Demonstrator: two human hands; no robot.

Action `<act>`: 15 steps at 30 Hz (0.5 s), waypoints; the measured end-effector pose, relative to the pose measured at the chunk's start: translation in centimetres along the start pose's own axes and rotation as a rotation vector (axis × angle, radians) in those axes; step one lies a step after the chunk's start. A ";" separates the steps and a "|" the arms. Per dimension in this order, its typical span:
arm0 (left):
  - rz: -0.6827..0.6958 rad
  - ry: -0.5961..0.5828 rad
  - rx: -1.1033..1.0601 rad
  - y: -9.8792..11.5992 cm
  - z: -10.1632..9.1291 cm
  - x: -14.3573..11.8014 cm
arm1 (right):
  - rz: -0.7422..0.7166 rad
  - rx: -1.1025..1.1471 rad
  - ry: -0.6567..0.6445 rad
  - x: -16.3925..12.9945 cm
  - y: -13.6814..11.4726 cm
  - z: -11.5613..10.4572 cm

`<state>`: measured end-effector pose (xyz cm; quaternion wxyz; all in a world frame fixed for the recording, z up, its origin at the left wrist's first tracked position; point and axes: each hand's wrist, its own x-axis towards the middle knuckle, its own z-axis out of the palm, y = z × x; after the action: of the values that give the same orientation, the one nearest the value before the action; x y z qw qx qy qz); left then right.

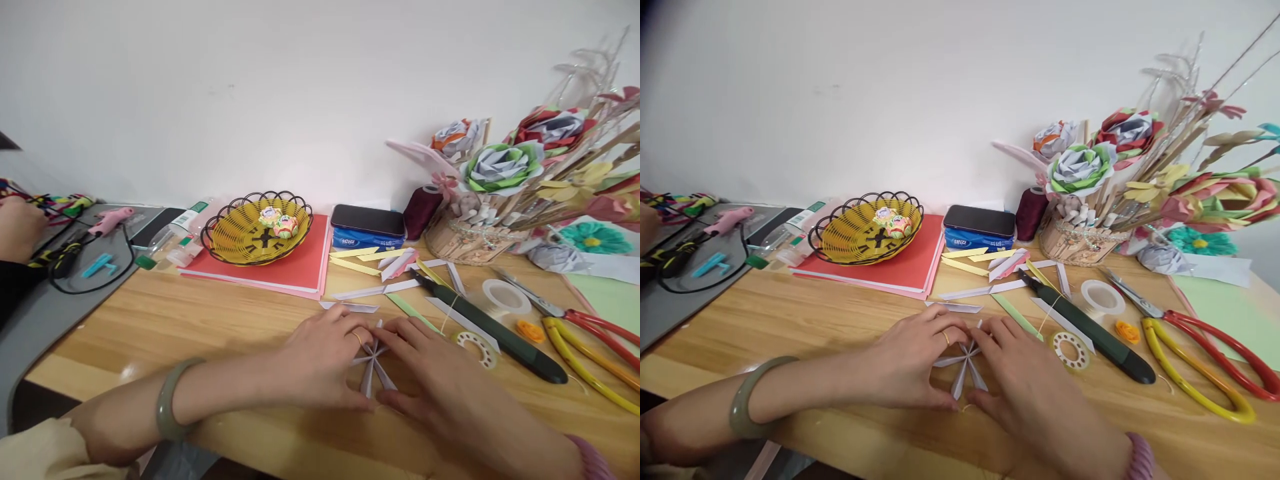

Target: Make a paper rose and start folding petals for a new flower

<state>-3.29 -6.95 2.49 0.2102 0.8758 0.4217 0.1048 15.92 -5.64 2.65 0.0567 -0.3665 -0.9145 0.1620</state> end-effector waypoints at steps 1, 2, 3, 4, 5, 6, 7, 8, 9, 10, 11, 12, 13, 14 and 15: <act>0.016 -0.011 -0.012 -0.2 -0.2 0.0 | -0.004 -0.002 0.005 0.0 0.1 -0.1; 0.039 -0.024 -0.027 -0.5 -0.4 0.0 | -0.006 -0.004 0.006 0.1 0.1 -0.1; 0.066 -0.037 -0.042 -0.8 -0.6 0.1 | -0.009 -0.007 0.004 0.1 0.2 -0.1; 0.095 -0.047 -0.055 -1.1 -0.8 0.1 | -0.013 -0.009 0.001 0.1 0.2 -0.2; 0.119 -0.051 -0.064 -1.3 -0.9 0.1 | -0.019 -0.011 0.002 0.0 0.3 -0.1; 0.136 -0.045 -0.068 -1.6 -0.9 0.2 | -0.029 -0.011 0.007 0.0 0.4 -0.1; 0.142 -0.031 -0.064 -1.7 -0.9 0.2 | -0.039 -0.011 0.018 -0.1 0.4 0.0; 0.142 -0.010 -0.054 -1.8 -0.8 0.2 | -0.050 -0.011 0.034 -0.2 0.5 0.1; 0.140 0.013 -0.035 -1.9 -0.7 0.3 | -0.060 -0.014 0.057 -0.3 0.5 0.2; 0.143 0.035 -0.010 -1.8 -0.5 0.3 | -0.069 -0.019 0.088 -0.3 0.5 0.4; 0.148 0.057 0.018 -1.8 -0.2 0.4 | -0.072 -0.027 0.118 -0.4 0.4 0.5; 0.155 0.075 0.046 -1.7 0.0 0.5 | -0.069 -0.035 0.142 -0.5 0.3 0.7; 0.160 0.088 0.076 -1.6 0.3 0.6 | -0.060 -0.045 0.158 -0.5 0.3 1.0; 0.163 0.096 0.106 -1.5 0.5 0.7 | -0.048 -0.054 0.169 -0.5 0.2 1.2; 0.162 0.098 0.137 -1.5 0.7 0.8 | -0.033 -0.062 0.173 -0.4 0.2 1.5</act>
<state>-3.54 -5.73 1.16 0.1200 0.9131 0.3655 0.1350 16.04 -6.18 1.23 0.1269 -0.3654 -0.9167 0.1005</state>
